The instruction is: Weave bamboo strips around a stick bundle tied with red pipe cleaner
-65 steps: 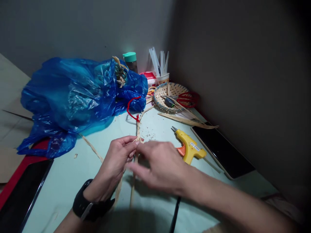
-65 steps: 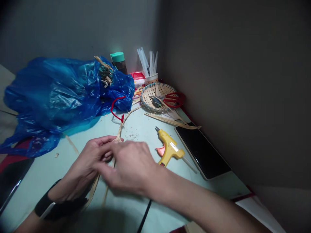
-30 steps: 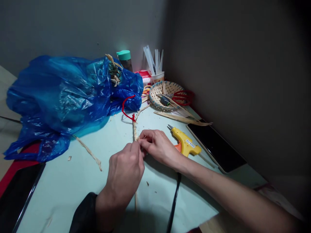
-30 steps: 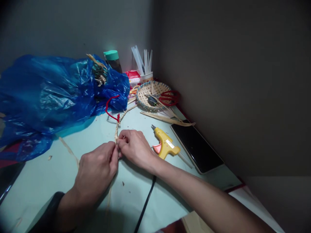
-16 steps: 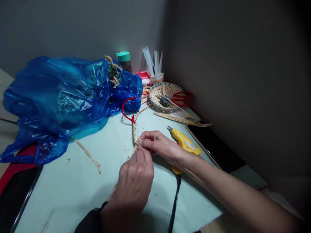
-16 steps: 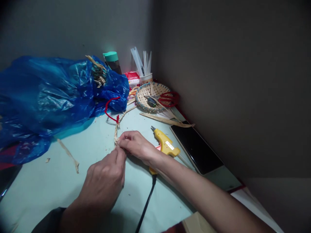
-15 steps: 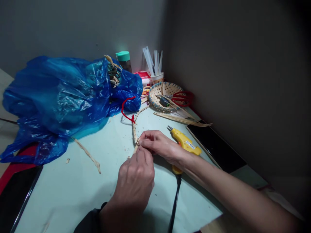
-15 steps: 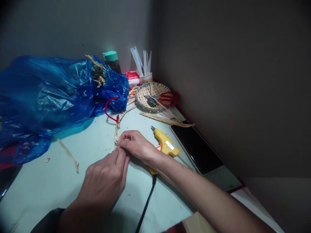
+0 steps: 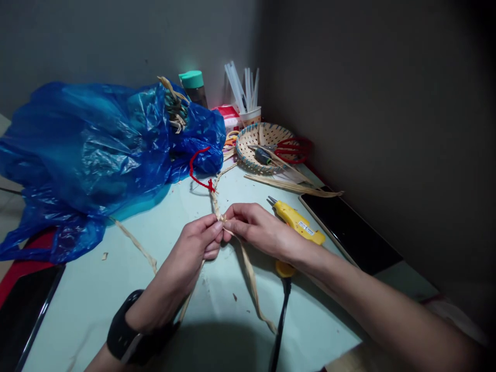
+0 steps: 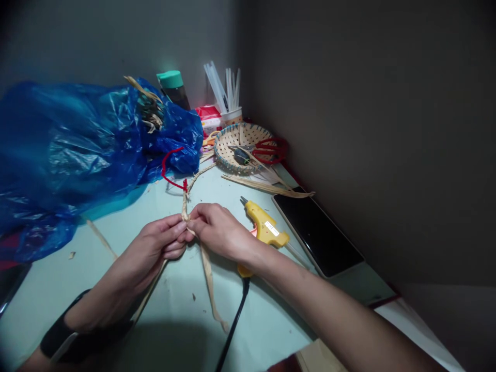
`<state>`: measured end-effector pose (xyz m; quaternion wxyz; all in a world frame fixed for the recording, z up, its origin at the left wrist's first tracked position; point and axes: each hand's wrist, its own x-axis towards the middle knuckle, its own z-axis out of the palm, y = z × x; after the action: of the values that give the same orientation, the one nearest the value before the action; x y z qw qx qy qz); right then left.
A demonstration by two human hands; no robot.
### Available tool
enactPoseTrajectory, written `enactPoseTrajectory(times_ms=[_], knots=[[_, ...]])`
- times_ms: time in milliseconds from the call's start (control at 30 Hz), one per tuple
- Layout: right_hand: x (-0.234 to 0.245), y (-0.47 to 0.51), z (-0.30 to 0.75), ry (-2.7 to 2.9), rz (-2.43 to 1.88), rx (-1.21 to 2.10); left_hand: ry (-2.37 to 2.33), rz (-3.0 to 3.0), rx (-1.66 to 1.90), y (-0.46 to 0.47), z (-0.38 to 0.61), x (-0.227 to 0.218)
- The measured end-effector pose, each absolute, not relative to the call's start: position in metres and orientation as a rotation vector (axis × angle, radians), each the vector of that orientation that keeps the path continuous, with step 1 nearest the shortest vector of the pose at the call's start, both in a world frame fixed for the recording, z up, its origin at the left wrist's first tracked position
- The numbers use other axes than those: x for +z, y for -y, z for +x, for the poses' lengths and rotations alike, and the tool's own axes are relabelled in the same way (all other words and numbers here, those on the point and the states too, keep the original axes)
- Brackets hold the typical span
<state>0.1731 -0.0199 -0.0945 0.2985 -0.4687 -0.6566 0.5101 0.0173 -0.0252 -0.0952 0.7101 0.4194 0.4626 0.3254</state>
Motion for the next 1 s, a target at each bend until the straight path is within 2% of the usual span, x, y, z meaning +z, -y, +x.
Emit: enactPoseTrajectory(times_ms=[333,600,800,1000], knots=[[-0.074,0.031,0.176,2.226,-1.594,0.779,-1.16,0.872,0.881,0.032,0.02,-0.098],[-0.072,0.026,0.18,2.252,-1.624,0.742,-1.214,0.918,0.934,0.033,0.022,-0.106],[-0.082,0.021,0.177,2.187,-1.393,0.712,-1.228,0.945,0.925,0.032,0.018,-0.11],[-0.09,0.024,0.171,2.122,-1.338,0.63,-1.227,0.954,0.913,0.032,0.018,-0.109]])
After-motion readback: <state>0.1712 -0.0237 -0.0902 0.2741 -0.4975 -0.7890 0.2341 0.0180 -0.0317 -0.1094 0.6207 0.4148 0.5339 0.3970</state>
